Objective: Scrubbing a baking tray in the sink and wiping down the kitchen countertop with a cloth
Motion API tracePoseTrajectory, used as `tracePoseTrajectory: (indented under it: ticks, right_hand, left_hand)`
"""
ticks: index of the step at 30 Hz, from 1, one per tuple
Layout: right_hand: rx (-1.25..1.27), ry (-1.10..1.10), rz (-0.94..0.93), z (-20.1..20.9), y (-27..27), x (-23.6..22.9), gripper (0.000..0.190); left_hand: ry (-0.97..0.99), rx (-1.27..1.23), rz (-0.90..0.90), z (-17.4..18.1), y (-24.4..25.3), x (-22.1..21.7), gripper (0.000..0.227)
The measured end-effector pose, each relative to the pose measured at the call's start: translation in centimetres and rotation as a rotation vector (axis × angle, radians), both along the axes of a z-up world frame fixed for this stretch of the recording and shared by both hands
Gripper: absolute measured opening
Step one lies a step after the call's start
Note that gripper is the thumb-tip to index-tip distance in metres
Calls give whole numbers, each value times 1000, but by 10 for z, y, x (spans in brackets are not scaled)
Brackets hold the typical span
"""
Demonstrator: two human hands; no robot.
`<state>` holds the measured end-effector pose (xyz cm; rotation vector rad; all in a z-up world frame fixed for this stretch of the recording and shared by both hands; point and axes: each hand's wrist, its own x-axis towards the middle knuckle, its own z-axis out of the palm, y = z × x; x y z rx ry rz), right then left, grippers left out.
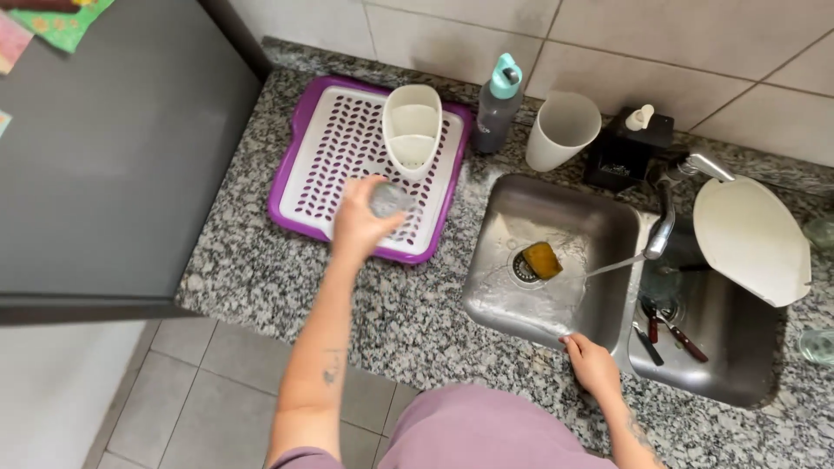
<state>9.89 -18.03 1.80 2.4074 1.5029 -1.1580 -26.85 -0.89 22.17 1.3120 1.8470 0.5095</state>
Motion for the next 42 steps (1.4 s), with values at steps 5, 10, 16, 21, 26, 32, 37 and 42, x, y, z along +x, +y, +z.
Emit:
tracePoseTrajectory:
  ticks: [5,10,16,21,26,32,37,42]
  right_hand:
    - [-99,-39,-40,9,12,-8,38]
    - [-132,-74,-79,-4,14,-5,36]
    - [-107,-133,-77,-25,12,-1,36]
    - [0,-173,-54,-61,3,10,33]
    - [119,-124,-48,-28,7,3,30]
    - [260,0,0,-44,-4,13,30]
    - [378,168,-367,18,1,40,29]
    - [676,236,-810,-58,-8,132,22]
  left_hand:
    - [254,292,147,-75,102,-74,60]
    - [282,402,157,-141,194,-117,64]
    - [360,620,115,-192,227,-126,82]
    - [85,766,-44,-173,180,-55,55]
    - [31,921,-99,-275,201,-52,46]
    - [31,658,-172,-214,185,-21,51]
    - [21,510,-120,-144,138,3,58]
    - [-69,996,-167,-93,50,65,42]
